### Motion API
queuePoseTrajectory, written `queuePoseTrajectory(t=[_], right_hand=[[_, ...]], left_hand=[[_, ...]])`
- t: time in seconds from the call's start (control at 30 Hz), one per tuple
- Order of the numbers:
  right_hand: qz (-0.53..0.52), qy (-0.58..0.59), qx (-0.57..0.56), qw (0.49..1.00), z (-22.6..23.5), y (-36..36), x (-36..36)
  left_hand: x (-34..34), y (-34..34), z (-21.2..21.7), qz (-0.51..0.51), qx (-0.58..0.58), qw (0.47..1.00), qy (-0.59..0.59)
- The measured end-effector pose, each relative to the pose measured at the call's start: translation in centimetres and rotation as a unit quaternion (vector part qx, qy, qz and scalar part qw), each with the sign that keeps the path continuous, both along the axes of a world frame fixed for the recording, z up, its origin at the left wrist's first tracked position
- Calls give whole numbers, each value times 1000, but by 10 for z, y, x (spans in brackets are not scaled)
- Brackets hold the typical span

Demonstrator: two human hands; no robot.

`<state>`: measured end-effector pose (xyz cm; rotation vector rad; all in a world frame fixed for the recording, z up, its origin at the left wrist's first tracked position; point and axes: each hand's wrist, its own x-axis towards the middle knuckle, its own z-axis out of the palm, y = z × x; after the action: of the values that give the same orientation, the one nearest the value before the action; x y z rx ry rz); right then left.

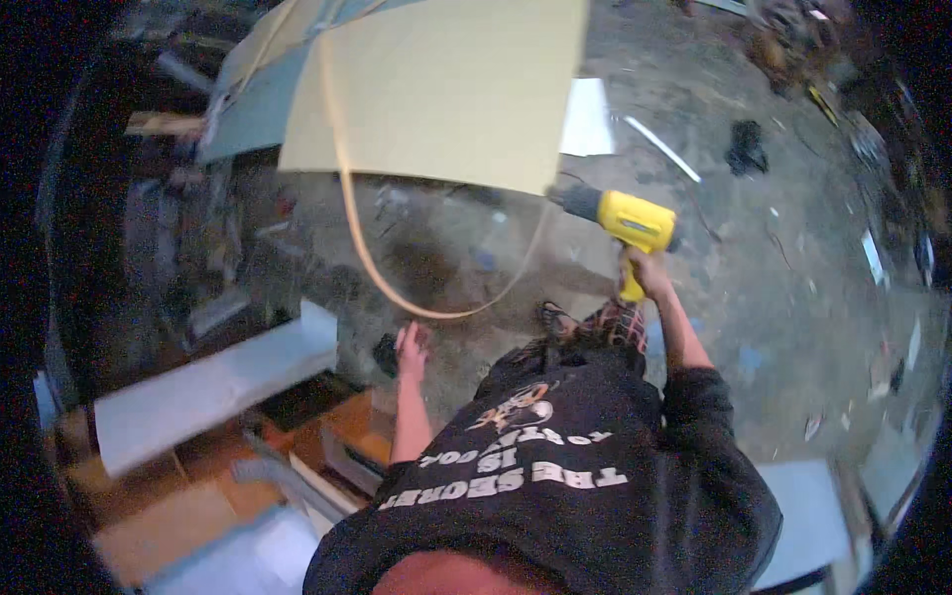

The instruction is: The person applies edge banding to a wooden panel by heating the adhesive with a heat gun and pressing the strip onto the edge by hand, then uses a small block to rub and secure the bond.

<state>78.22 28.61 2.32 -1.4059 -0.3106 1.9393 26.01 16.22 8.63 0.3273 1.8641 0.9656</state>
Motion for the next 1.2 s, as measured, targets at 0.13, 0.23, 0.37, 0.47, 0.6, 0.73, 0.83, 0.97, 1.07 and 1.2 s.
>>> queuePoseTrajectory(t=[0.13,0.23,0.37,0.47,0.6,0.73,0.83,0.97,1.07,1.2], right_hand=[[-70,48,147,985,-1,31,-1],[-76,-16,213,974,12,31,2],[30,-111,175,978,26,4,0],[-4,-78,181,980,23,2,-7],[-74,-23,178,981,8,9,-15],[-67,-29,199,977,2,-9,-19],[-82,-27,196,977,-2,-15,-24],[-128,-35,149,980,-7,-16,-32],[-112,-39,142,983,-9,-23,-34],[-106,40,156,981,-4,-30,-37]], left_hand=[[-7,8,-1,-43,-17,999,-10],[-9,10,-5,-15,-22,1000,1],[-7,14,-13,12,-16,999,-38],[-5,23,-16,22,-11,998,-61],[-8,45,-10,61,-13,989,-133],[-16,60,-7,66,21,982,-176],[-23,58,-7,68,17,993,-91],[-31,56,3,21,60,987,-149],[-32,58,15,-14,74,988,-135],[-29,63,22,28,33,985,-165]])
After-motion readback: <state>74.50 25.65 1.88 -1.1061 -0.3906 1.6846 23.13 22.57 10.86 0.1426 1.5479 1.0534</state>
